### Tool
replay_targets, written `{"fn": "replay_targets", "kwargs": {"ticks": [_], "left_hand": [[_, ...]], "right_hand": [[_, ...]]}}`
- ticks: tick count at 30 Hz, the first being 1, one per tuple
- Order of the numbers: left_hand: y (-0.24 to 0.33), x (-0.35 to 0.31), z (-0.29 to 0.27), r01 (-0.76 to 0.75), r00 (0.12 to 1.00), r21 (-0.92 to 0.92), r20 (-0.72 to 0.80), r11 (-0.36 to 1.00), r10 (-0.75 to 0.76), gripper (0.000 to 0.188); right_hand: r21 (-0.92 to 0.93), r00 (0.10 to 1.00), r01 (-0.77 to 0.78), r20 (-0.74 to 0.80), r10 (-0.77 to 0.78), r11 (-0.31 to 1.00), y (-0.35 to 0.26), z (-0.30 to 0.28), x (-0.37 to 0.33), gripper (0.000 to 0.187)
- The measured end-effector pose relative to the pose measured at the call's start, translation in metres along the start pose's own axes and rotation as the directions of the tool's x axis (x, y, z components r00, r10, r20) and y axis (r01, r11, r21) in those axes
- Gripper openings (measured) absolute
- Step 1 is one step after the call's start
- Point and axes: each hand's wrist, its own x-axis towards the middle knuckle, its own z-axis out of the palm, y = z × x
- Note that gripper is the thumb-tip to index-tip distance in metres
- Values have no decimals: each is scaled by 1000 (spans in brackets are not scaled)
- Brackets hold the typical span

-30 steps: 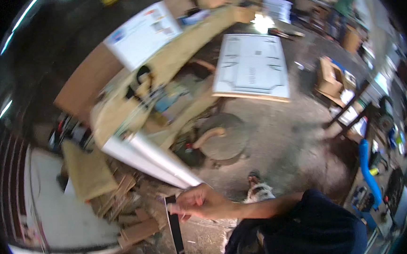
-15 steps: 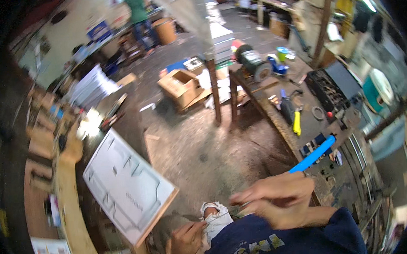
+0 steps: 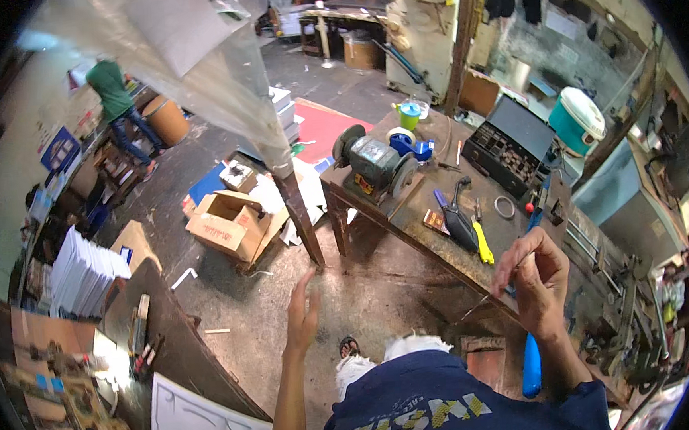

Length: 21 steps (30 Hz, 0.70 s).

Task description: The person prepares packaging materials by using a metal strip to measure and guide the scoring of a large white board, then uses a hammer and a block to press along the scored lines before trimming a small piece on a grinder.

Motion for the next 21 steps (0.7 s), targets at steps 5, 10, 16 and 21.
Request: {"fn": "replay_targets", "kwargs": {"ticks": [5,10,16,21], "left_hand": [[-46,151,82,49,972,-298,233,953,23,75],[-131,261,160,142,957,-478,291,867,4,77],[-118,252,225,165,986,-711,133,684,-100,72],[-126,252,223,308,950,-741,268,596,-158,71]], "right_hand": [[-24,967,-146,-216,137,989,25,-16,28,31],[7,850,-307,-448,277,952,59,-46,42,26],[-3,706,-422,-628,327,907,50,-70,60,23],[92,658,-487,-616,434,868,60,-57,83,19]]}}
